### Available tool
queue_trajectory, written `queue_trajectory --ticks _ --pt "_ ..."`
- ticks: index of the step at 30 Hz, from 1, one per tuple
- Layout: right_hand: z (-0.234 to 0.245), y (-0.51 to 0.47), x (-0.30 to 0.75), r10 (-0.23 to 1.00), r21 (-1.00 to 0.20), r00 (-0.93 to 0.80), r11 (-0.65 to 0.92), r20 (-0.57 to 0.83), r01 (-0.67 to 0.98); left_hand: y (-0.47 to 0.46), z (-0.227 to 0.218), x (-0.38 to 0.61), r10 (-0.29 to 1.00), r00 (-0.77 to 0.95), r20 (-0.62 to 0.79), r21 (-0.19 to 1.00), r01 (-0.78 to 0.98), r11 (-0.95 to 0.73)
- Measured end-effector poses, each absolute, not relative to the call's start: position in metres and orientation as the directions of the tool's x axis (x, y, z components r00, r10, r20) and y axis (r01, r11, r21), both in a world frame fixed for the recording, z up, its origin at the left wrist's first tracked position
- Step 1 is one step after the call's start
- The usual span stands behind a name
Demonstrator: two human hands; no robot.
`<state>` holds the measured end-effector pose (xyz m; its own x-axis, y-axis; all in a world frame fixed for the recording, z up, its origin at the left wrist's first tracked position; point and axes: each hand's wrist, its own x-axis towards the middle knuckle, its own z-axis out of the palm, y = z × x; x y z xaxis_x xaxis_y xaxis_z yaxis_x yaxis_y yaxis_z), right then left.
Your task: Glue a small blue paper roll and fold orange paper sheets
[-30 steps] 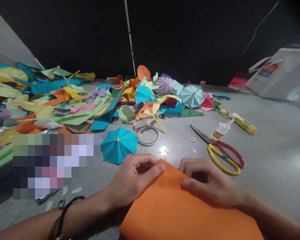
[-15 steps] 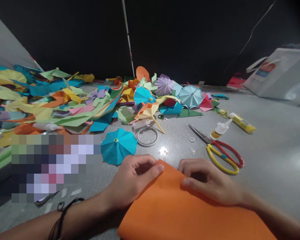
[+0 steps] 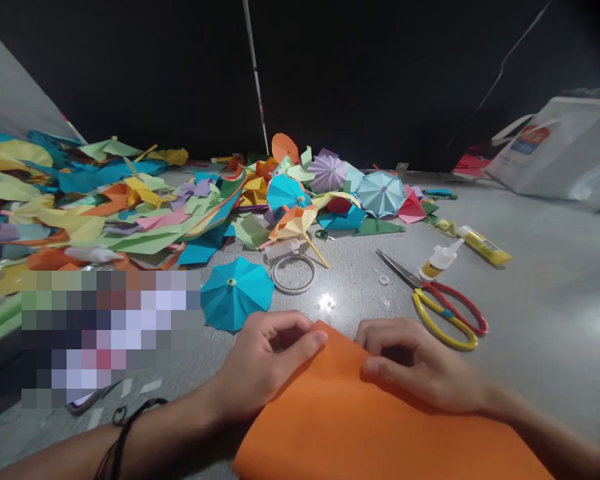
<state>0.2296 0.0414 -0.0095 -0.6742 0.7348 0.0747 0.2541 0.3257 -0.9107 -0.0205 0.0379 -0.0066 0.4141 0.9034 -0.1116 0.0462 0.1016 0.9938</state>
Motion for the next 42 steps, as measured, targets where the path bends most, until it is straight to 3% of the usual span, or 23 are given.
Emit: queue_trajectory --ticks 42 --pt "-0.0112 0.0396 0.2292 0.766 -0.888 -0.640 0.338 0.067 0.312 0.0389 -0.0079 -0.0202 0.918 0.387 -0.088 0.995 0.076 0.063"
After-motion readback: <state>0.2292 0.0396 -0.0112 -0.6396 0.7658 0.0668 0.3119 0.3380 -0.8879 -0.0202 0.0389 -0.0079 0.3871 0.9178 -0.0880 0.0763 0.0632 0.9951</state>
